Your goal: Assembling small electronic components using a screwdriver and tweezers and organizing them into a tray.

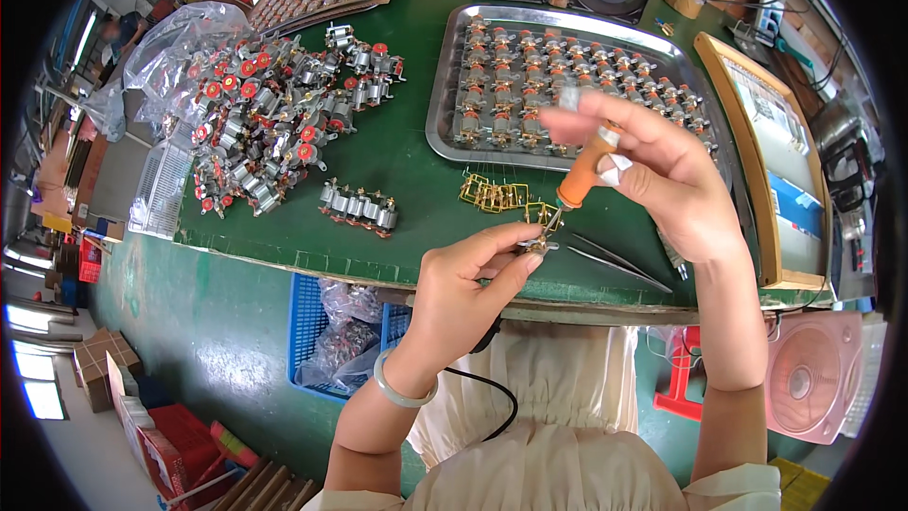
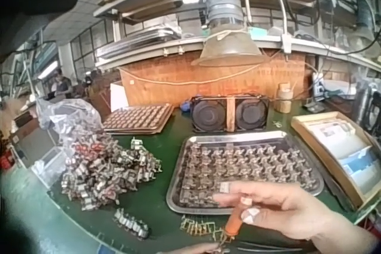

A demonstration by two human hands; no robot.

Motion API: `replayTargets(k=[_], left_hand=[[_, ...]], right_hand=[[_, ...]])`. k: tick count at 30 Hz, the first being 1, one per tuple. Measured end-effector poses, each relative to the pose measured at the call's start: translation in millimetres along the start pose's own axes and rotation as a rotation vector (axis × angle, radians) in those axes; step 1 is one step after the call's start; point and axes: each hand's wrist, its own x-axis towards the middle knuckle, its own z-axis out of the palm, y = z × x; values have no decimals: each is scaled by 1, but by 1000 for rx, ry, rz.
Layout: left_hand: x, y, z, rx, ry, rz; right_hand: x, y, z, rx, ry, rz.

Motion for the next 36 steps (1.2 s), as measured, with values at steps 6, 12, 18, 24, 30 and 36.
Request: replayTargets(k=[6,12,18,24,30,36], left_hand=[[1,0,1,13,-10,5],[-1,-2,-2,6,-9,10],[0,-2,2,19,4,27],[-2,0,1,50,1,64],[-1,7,-1,-358,26,55],[1,15,-2,-536,-55,-132]], right_hand=[[-7,4,7,-408,78,-124],[0,-11,-8,-40,-222,72],[3,3,1,-295,-6,147],[-4,4,9,-332,60,42],[-46,3,16,222,207,254],[-64,19,24,383,135,454]])
